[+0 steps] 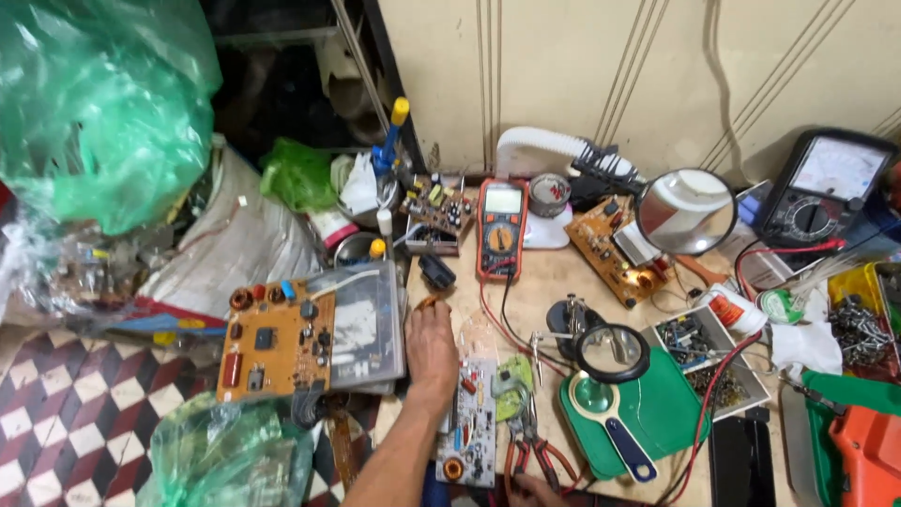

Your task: The person is unspooling copper wire from a coil and inspecting electronic circuit boards on a cluttered workbench.

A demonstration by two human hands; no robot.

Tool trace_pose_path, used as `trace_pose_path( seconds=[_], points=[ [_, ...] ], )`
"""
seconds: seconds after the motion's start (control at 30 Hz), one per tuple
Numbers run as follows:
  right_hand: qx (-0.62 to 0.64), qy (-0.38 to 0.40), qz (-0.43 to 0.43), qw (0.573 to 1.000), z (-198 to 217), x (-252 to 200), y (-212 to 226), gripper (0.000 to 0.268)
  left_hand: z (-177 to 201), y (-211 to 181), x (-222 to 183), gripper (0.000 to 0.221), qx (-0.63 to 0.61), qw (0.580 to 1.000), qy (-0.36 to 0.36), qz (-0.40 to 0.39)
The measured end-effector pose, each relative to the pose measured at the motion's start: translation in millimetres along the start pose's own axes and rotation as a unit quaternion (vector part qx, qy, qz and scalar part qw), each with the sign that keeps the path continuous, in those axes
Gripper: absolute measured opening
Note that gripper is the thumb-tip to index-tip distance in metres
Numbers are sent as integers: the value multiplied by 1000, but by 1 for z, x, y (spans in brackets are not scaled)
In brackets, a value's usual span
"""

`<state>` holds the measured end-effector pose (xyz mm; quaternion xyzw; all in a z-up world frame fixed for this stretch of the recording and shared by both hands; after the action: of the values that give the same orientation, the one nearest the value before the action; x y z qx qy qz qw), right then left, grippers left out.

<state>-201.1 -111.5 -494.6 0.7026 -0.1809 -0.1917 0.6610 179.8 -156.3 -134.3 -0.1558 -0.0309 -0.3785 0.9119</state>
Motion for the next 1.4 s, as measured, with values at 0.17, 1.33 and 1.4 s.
trace_pose_path(
  seconds=[0.17, 1.33, 1.4],
  points=[
    [-207, -128, -344, 907, -24, 32, 247, 42, -2, 8, -17, 18, -98, 991, -75, -50],
    [4, -223, -341, 913, -109, 49, 354, 43, 6, 4, -283, 57, -713, 418, -34, 562],
    [-1, -224, -337, 915, -108, 51, 355, 42, 21, -1, -278, 59, -705, 428, -28, 565]
  ],
)
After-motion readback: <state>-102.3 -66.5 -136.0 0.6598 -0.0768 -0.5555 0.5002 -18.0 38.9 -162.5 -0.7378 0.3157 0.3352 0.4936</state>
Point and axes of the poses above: each hand's wrist, its own x-axis towards the middle knuckle, its own z-axis out of the back of the hand, y = z × x, the point moved 4 cm from there along x, towards the middle knuckle, and after that the axes turned 1 degree about -z, right-handed, at the moved point
